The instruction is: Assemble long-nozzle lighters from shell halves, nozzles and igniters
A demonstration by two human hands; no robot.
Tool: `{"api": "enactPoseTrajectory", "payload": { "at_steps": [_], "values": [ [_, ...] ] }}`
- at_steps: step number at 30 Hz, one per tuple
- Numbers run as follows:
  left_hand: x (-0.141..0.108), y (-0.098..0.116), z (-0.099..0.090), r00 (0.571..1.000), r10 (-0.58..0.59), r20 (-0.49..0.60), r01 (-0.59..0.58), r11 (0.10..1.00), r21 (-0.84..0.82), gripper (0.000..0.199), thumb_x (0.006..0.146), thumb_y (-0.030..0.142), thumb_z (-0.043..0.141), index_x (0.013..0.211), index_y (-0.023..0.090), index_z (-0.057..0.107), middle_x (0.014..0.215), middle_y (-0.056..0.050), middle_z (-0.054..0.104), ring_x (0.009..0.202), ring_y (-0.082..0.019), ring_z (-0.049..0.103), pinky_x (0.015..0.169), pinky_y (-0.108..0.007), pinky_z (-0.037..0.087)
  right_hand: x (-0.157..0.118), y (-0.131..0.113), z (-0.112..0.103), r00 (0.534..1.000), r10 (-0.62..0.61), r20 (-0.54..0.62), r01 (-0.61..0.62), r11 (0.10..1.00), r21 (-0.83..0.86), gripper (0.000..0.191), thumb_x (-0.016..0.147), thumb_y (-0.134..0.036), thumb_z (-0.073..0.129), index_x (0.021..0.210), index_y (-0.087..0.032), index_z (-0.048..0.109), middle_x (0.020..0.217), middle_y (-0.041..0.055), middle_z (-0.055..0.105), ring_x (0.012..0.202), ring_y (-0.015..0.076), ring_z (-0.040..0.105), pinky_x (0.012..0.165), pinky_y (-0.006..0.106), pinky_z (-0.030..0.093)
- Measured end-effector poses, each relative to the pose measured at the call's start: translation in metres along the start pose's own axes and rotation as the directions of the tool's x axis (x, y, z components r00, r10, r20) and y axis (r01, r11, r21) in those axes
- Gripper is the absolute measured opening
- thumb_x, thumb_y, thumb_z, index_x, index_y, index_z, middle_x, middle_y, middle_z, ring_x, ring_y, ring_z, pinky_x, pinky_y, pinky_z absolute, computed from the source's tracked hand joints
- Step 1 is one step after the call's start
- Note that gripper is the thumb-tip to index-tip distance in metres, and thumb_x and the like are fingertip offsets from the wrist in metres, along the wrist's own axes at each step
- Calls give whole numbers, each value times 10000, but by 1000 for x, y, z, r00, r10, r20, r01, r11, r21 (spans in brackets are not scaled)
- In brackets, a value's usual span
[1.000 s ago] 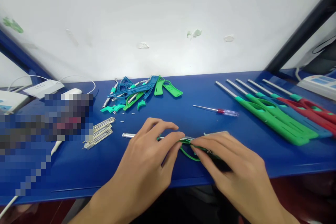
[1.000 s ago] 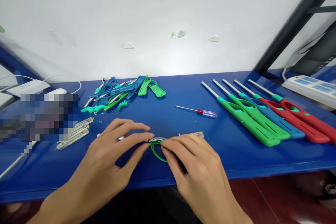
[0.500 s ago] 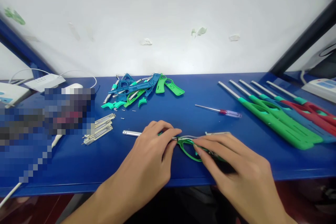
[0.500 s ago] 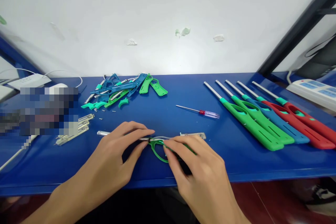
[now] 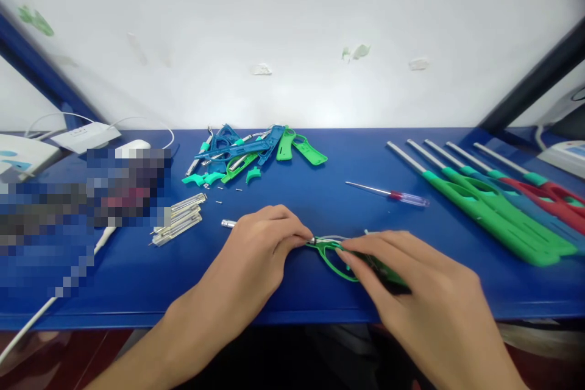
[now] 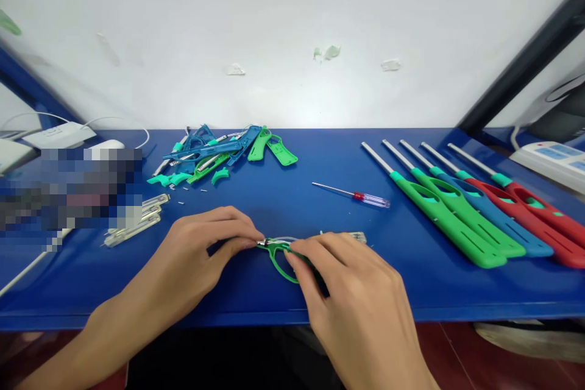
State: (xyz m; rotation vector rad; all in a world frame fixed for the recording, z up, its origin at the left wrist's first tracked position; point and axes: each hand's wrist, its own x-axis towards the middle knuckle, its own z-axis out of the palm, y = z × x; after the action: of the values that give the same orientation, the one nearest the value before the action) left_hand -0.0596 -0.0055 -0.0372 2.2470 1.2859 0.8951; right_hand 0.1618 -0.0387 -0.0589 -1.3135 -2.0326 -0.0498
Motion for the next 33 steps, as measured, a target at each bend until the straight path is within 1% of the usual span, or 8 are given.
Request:
{"api": "enactPoseTrajectory", "payload": {
  "at_steps": [7, 11, 14, 17, 21, 24, 27, 33],
  "values": [
    [0, -1, 1, 1000, 23, 13, -23, 1000, 14, 272, 957, -7, 619, 901, 211, 771, 972, 39, 735, 864, -103, 675, 830, -209, 497, -2, -1, 1, 999, 31, -12, -31, 998, 47, 82, 996, -266, 663, 988, -317, 727, 953, -87, 776, 827, 148, 709, 823, 295, 474],
    [-2, -3, 0, 999, 7, 45, -9, 999, 45, 244, 1003, 76, 601, 947, 242, 771, 1018, 38, 730, 901, -118, 679, 856, -236, 510, -2, 1, 2, 999, 38, -21, -36, 997, 64, 91, 1000, -265, 652, 990, -318, 725, 944, -84, 772, 836, 144, 713, 828, 290, 477],
    [-5, -5, -2, 999, -3, 44, -2, 992, 129, 204, 1034, 176, 592, 1105, 266, 761, 1117, 8, 731, 1015, -172, 683, 921, -302, 516, -3, 2, 3, 999, 40, -24, -38, 997, 73, 85, 999, -268, 653, 993, -314, 723, 940, -75, 768, 843, 146, 715, 832, 292, 480],
    [-7, -8, -5, 997, 29, 78, -44, 978, 202, 291, 1039, 132, 543, 1207, 284, 726, 1207, -4, 710, 1103, -195, 658, 974, -343, 505, -3, 2, 4, 999, 38, -25, -36, 997, 74, 73, 998, -277, 657, 984, -305, 723, 937, -63, 765, 850, 152, 716, 831, 299, 482],
    [-6, -10, -8, 989, 63, 133, -91, 971, 220, 374, 1017, 25, 497, 1175, 278, 721, 1190, 8, 696, 1066, -165, 647, 949, -316, 499, -4, 2, 3, 999, 40, -28, -37, 997, 74, 73, 998, -275, 659, 986, -309, 722, 941, -64, 765, 854, 153, 716, 833, 301, 482],
    [-4, -9, -9, 990, 75, 117, -98, 974, 203, 296, 1026, 61, 529, 1121, 257, 729, 1140, 11, 701, 1018, -157, 647, 909, -305, 493, -5, 2, 3, 999, 45, -23, -43, 995, 87, 71, 999, -280, 661, 990, -319, 719, 942, -77, 762, 855, 141, 712, 839, 292, 472],
    [-2, -8, -8, 993, 73, 91, -89, 979, 183, 233, 1026, 108, 571, 1069, 271, 731, 1102, 27, 700, 988, -162, 642, 881, -314, 480, -5, 3, 3, 998, 52, -17, -51, 995, 87, 70, 1000, -279, 660, 984, -317, 716, 941, -77, 759, 859, 139, 706, 839, 289, 464],
    [-2, -6, -6, 989, 100, 109, -114, 984, 134, 239, 1028, 93, 564, 1064, 263, 728, 1099, 31, 687, 939, -127, 641, 868, -280, 473, -4, 4, 5, 998, 45, -35, -41, 994, 98, 70, 1004, -285, 654, 980, -305, 717, 925, -66, 753, 850, 142, 699, 833, 287, 464]
  ]
}}
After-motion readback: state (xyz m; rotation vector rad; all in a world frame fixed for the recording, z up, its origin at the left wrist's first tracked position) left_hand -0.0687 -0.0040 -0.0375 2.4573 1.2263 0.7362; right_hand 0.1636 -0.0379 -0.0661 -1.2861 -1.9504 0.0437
